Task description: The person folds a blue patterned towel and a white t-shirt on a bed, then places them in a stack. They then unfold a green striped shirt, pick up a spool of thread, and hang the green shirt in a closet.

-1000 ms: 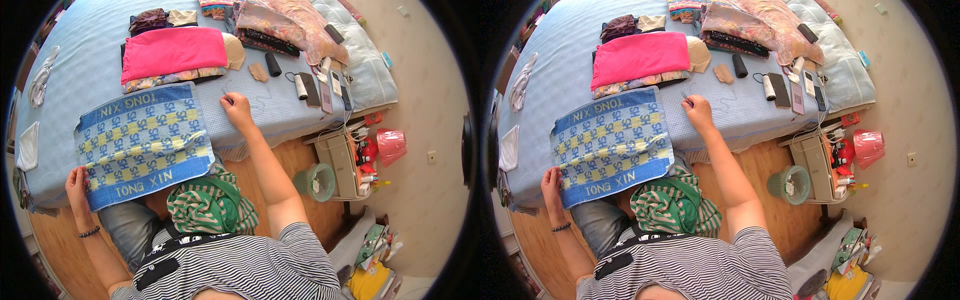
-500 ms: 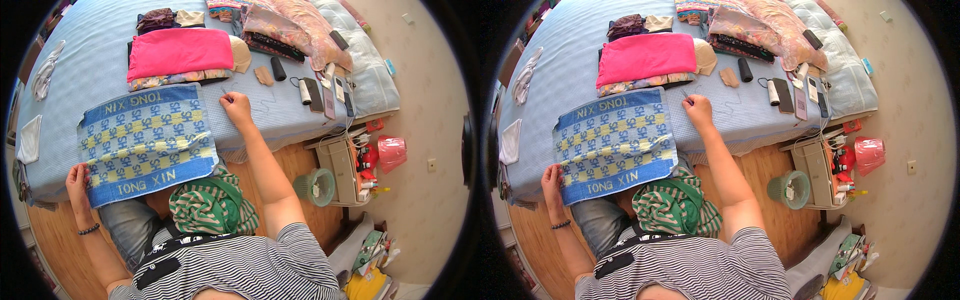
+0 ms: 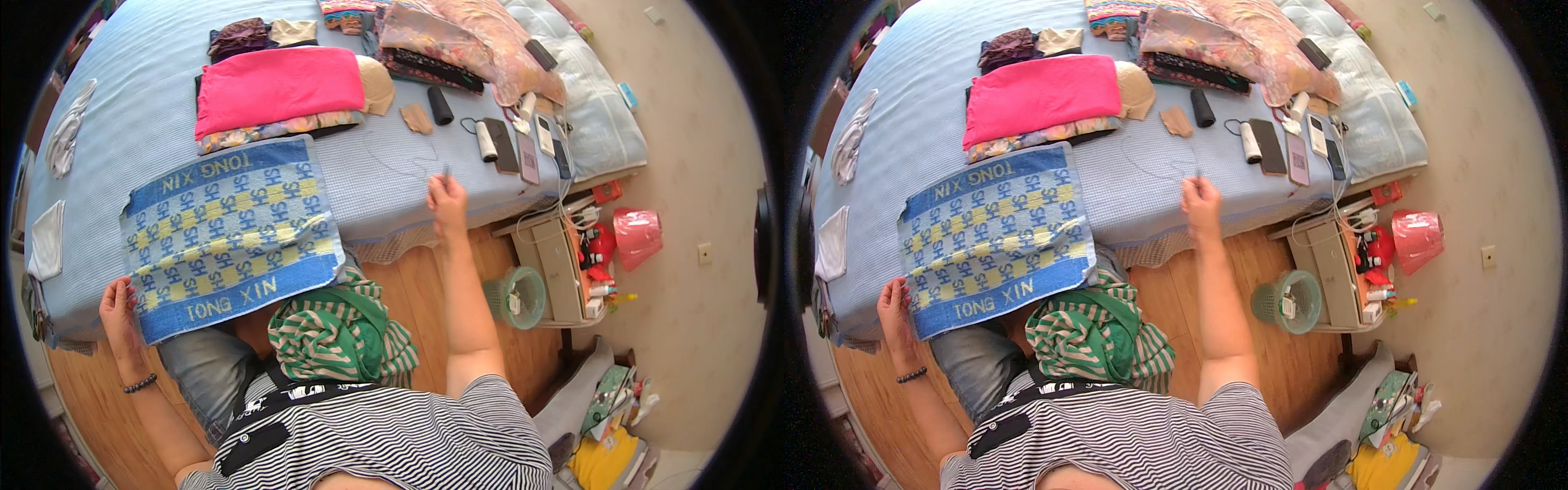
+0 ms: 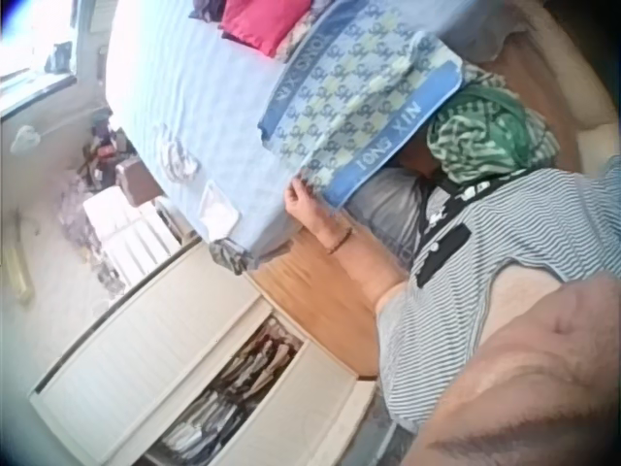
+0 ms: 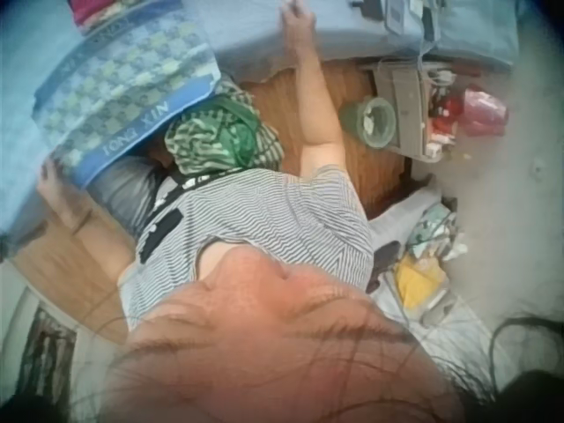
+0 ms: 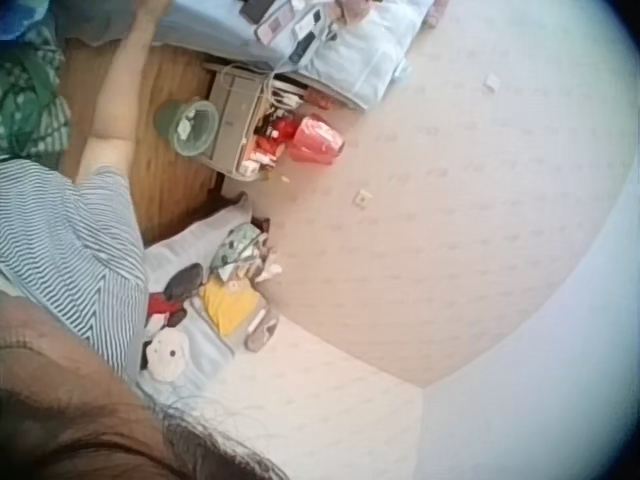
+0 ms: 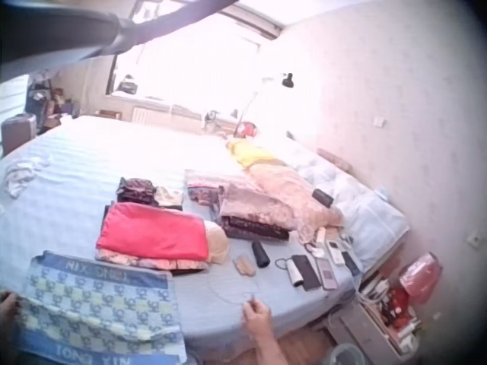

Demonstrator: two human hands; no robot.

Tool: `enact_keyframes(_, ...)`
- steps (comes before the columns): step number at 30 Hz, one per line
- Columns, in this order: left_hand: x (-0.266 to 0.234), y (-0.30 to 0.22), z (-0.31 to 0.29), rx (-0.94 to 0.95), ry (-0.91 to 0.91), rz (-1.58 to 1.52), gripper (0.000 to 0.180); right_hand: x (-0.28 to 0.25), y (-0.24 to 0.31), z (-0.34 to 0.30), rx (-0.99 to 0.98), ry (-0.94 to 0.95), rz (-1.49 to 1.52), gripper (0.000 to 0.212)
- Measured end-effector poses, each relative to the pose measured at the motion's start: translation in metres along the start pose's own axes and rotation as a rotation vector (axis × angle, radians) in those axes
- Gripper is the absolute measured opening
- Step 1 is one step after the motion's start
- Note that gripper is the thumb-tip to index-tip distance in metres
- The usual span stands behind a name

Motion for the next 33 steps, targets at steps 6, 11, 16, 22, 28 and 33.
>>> enact_keyframes(6, -0.013, 0.017, 0.014, -0.028, 0.001, 0.002, 0.02, -0.221, -0.001, -0.089, 0.065, -0.436, -0.191, 0.013)
enact_keyframes(11, -0.001, 0.021, 0.032, -0.049, 0.025, 0.062, 0.021, -0.409, 0.041, -0.197, 0.299, -0.899, -1.248, 0.033)
enact_keyframes(16, -0.02, 0.027, 0.045, -0.058, 0.101, 0.12, 0.027, -0.45, 0.065, -0.248, 0.462, -1.02, -1.297, 0.024)
enact_keyframes(22, -0.005, -0.002, 0.039, -0.036, 0.06, 0.189, 0.026, -0.455, 0.074, -0.264, 0.591, -1.113, -1.318, 0.021)
enact_keyframes(28, -0.012, 0.025, 0.053, -0.079, 0.047, 0.136, 0.029, -0.503, 0.064, -0.281, 0.33, -1.122, -1.132, 0.021)
enact_keyframes(33, -0.008, 0.002, 0.028, -0.022, 0.034, 0.186, 0.02, -0.362, 0.015, -0.145, 0.044, -0.692, -0.77, 0.011)
Point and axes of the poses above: each hand's wrist, its own z-axis towards the middle knuckle, its own x-axis out of the palm, y = z × x, the point moved 5 cm from there along z, towards the middle knuckle, and after that the axes turned 14 degrees about y, right-handed, at the moved point
